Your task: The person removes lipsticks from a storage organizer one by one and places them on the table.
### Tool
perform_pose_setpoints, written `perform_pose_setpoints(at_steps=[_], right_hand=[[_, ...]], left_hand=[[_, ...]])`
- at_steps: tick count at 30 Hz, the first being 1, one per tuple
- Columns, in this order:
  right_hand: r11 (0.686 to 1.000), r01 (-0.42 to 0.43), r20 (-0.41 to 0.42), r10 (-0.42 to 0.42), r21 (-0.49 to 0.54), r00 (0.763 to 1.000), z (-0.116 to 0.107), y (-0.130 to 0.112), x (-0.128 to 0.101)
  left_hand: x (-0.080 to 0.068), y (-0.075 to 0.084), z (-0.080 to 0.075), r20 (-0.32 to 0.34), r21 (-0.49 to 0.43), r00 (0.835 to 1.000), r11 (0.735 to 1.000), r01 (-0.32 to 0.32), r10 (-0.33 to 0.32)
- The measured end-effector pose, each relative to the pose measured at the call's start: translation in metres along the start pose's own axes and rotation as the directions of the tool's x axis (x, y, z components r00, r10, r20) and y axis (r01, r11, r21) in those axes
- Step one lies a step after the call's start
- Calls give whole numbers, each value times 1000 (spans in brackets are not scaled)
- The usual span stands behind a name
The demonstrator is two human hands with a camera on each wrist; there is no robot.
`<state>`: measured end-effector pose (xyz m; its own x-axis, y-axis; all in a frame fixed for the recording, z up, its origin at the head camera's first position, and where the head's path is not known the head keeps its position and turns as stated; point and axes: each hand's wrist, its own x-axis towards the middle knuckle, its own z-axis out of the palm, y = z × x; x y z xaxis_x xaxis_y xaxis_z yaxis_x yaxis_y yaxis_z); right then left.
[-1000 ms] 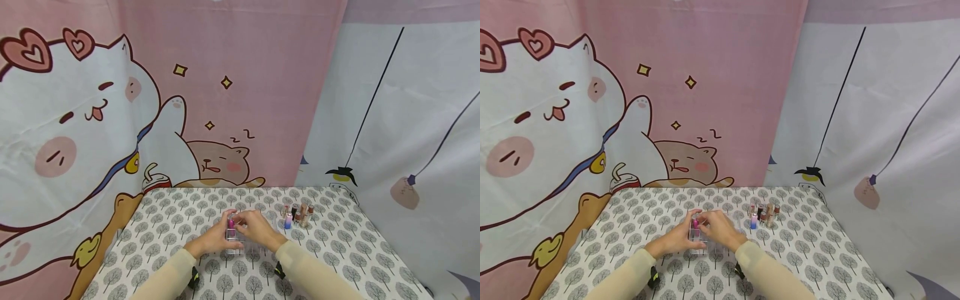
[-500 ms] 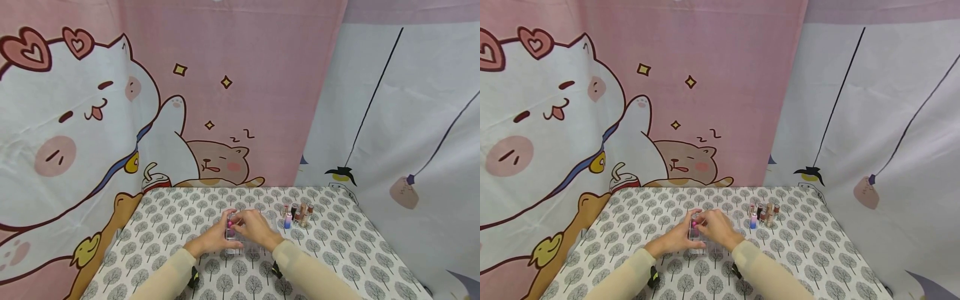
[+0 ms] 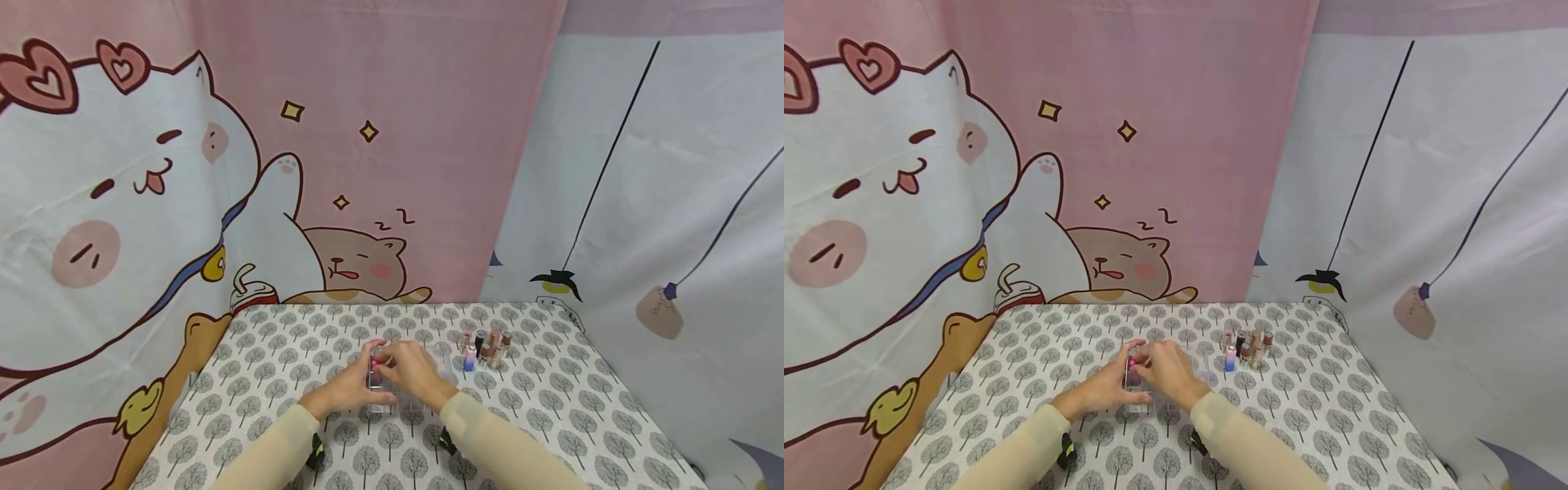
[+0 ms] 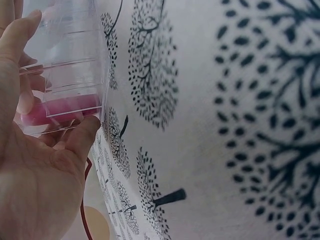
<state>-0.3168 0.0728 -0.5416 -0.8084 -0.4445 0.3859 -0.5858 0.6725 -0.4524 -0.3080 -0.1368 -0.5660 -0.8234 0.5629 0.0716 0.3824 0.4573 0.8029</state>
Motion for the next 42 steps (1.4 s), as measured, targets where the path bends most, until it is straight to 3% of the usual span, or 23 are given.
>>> perform_pose_setpoints(at_steps=[15, 42], right_hand=[[999, -40, 15, 40, 0, 999, -3, 1, 5], [982, -68, -7, 70, 178, 998, -7, -2, -5]], left_hand=[[3, -2, -2, 3, -22, 1000, 1000, 11, -11], [-1, -2, 1, 4, -26, 1000, 1000, -8, 9]])
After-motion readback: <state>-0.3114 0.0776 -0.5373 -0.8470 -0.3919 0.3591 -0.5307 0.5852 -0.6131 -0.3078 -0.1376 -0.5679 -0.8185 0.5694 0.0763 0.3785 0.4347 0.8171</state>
